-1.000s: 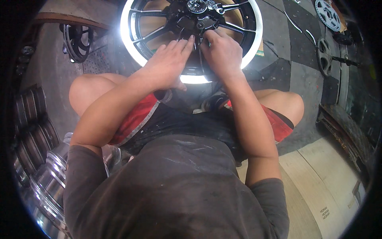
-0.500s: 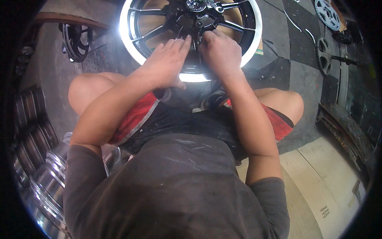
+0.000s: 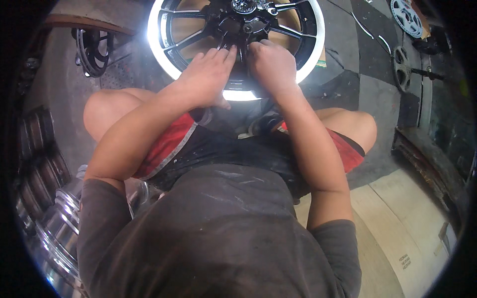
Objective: The person sands the spokes and hub of a motorcycle wheel using sandpaper, rotating the wheel by hand to work on different sections.
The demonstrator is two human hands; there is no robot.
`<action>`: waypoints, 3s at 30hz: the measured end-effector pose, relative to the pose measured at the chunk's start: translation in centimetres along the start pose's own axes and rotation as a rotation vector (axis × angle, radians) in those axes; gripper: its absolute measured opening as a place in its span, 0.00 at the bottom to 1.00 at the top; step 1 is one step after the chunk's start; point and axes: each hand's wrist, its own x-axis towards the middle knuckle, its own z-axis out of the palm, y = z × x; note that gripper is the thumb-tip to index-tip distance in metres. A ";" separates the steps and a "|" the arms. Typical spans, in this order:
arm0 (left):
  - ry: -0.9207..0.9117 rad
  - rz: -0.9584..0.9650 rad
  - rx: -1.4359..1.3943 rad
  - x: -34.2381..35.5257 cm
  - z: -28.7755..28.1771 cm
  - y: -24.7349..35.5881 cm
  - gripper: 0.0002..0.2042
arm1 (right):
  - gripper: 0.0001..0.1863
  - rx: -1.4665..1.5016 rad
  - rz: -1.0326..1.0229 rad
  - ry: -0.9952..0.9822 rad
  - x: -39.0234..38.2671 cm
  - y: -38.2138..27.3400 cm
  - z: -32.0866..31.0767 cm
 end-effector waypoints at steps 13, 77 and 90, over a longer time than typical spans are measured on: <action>0.038 0.019 0.018 -0.2 0.7 0.2 0.59 | 0.09 -0.098 -0.100 -0.053 1.6 0.6 -1.6; -0.003 0.048 0.029 -0.1 0.8 0.1 0.58 | 0.14 0.172 -0.211 -0.734 1.1 2.3 -4.8; -0.052 0.043 -0.101 0.3 0.6 -0.2 0.63 | 0.11 0.666 0.295 -0.283 0.7 6.0 -7.6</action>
